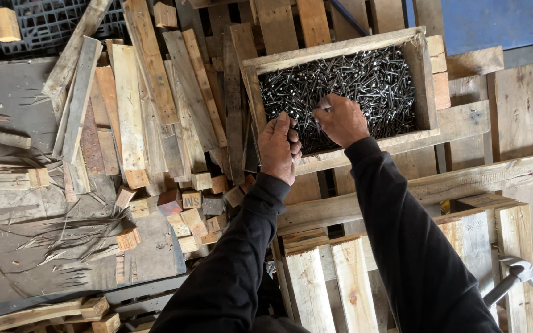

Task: The person repeatedly picks nails from a wooden box and hammers them into a wooden pallet. They occasionally reposition the pallet and continue nailing different boards. The person uses a hammer and nails throughout.

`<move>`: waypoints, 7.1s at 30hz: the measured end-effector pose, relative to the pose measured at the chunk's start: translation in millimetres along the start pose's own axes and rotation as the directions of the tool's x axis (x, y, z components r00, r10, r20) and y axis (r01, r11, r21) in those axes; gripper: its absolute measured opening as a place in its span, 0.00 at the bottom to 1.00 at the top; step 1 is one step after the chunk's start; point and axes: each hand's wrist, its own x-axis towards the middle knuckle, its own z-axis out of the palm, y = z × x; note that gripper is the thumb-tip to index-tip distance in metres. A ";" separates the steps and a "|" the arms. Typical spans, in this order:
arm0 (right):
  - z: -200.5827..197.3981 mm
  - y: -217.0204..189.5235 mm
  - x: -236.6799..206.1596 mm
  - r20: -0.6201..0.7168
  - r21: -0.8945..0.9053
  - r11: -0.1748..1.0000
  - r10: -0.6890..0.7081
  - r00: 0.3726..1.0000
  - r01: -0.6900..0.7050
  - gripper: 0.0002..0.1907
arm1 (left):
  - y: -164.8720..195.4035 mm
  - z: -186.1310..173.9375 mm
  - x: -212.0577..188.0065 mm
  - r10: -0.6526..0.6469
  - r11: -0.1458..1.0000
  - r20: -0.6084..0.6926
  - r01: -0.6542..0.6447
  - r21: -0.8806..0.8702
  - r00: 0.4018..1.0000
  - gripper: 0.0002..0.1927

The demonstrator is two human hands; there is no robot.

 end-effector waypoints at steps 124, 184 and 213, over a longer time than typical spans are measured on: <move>69.7 309.7 -457.0 -0.642 0.202 0.780 0.562 0.522 -0.592 0.41 | -344.8 123.9 -195.9 -0.205 0.382 0.671 -0.573 0.725 0.713 0.11; 88.2 265.5 -550.0 -0.149 0.972 0.217 0.869 0.473 -0.092 0.13 | -349.3 83.1 -187.9 0.031 0.254 0.870 -0.846 0.469 0.492 0.07; 60.8 194.8 -520.0 -0.372 0.928 0.249 0.676 0.636 0.278 0.25 | -342.3 88.0 -183.3 -0.072 0.365 0.855 -0.784 0.502 0.514 0.08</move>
